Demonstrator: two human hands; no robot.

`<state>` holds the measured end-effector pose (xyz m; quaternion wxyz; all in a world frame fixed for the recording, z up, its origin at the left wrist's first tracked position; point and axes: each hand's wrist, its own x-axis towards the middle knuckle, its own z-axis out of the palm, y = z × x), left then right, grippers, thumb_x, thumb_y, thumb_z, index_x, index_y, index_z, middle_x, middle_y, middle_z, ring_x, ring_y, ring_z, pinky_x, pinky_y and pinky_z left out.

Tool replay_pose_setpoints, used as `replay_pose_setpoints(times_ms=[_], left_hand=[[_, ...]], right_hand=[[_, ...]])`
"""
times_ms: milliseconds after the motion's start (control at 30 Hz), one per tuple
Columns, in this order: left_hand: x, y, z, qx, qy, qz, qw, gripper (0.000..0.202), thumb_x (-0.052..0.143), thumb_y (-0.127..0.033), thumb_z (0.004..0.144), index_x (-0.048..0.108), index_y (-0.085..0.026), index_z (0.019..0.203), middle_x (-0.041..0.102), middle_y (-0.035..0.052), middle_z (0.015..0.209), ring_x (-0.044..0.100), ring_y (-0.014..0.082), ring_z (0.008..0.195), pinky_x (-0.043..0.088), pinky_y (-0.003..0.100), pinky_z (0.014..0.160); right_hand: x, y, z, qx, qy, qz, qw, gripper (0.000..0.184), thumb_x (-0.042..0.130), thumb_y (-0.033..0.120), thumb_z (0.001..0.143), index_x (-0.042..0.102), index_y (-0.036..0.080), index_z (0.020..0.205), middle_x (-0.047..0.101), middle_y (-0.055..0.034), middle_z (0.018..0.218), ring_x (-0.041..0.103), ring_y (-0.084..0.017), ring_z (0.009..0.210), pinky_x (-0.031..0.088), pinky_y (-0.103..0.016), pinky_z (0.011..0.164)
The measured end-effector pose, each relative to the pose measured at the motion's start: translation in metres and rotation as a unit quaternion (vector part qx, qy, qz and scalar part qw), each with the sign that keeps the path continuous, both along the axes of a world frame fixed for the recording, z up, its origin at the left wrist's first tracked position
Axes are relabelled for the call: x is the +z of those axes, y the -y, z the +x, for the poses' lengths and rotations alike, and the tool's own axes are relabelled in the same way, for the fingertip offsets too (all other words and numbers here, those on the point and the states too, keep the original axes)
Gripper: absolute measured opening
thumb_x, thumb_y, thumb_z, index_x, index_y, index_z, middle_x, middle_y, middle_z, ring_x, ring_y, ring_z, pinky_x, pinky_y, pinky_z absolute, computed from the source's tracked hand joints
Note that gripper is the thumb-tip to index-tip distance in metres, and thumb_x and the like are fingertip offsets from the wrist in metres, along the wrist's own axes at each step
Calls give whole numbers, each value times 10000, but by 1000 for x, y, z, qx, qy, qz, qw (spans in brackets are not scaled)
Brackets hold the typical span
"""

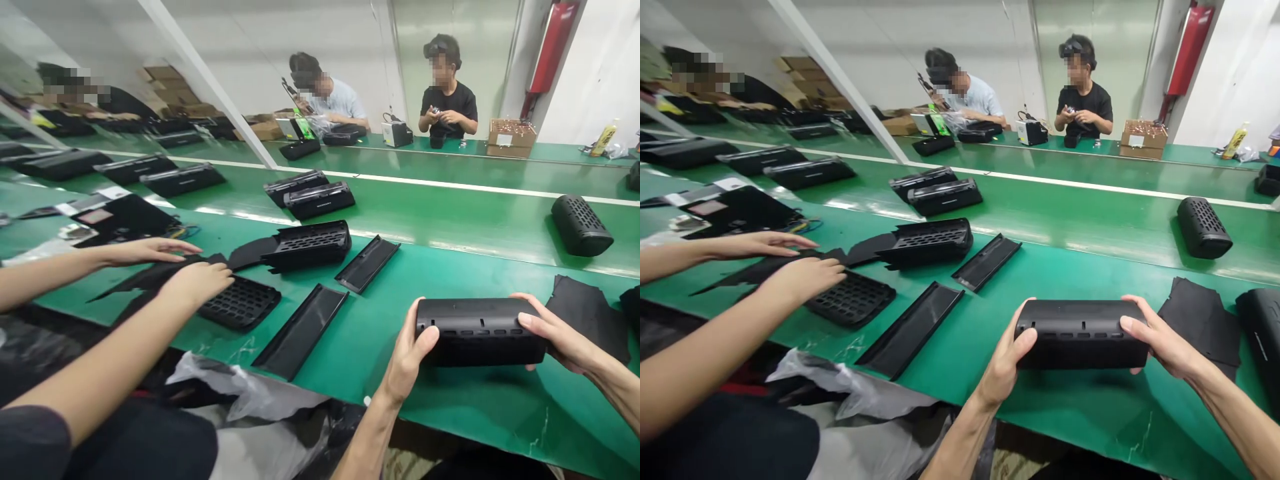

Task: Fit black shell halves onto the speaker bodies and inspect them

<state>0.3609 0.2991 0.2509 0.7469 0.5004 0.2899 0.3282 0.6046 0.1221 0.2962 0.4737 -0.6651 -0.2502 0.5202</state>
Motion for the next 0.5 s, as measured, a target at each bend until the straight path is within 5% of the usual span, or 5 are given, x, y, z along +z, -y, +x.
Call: replay_pose_setpoints(times_ms=[267, 400, 500], left_hand=[[-14, 5, 16, 71, -11, -88, 994, 666, 880, -511, 800, 702, -222, 1373, 717, 116, 1429, 439, 406, 1544, 344, 541, 1290], [-10, -2, 12, 14, -28, -124, 992, 692, 859, -578, 814, 694, -243, 1397, 672, 107, 1499, 416, 403, 1558, 306, 560, 1307], [-8, -4, 4, -32, -19, -87, 995, 915, 927, -558, 737, 579, -277, 1536, 601, 91, 1581, 417, 412, 1554, 308, 543, 1308]], right_hand=[[5, 6, 4, 15, 11, -52, 998, 860, 608, 796, 926, 385, 263, 1564, 740, -21, 897, 647, -182, 507, 589, -340, 511], [4, 12, 3, 12, 8, -32, 999, 1066, 738, 758, 835, 281, 267, 1663, 701, -145, 1343, 678, -168, 543, 629, -370, 543], [0, 17, 0, 22, 20, -9, 999, 1064, 746, 713, 845, 266, 217, 1655, 749, -141, 1191, 736, -238, 676, 608, -345, 518]])
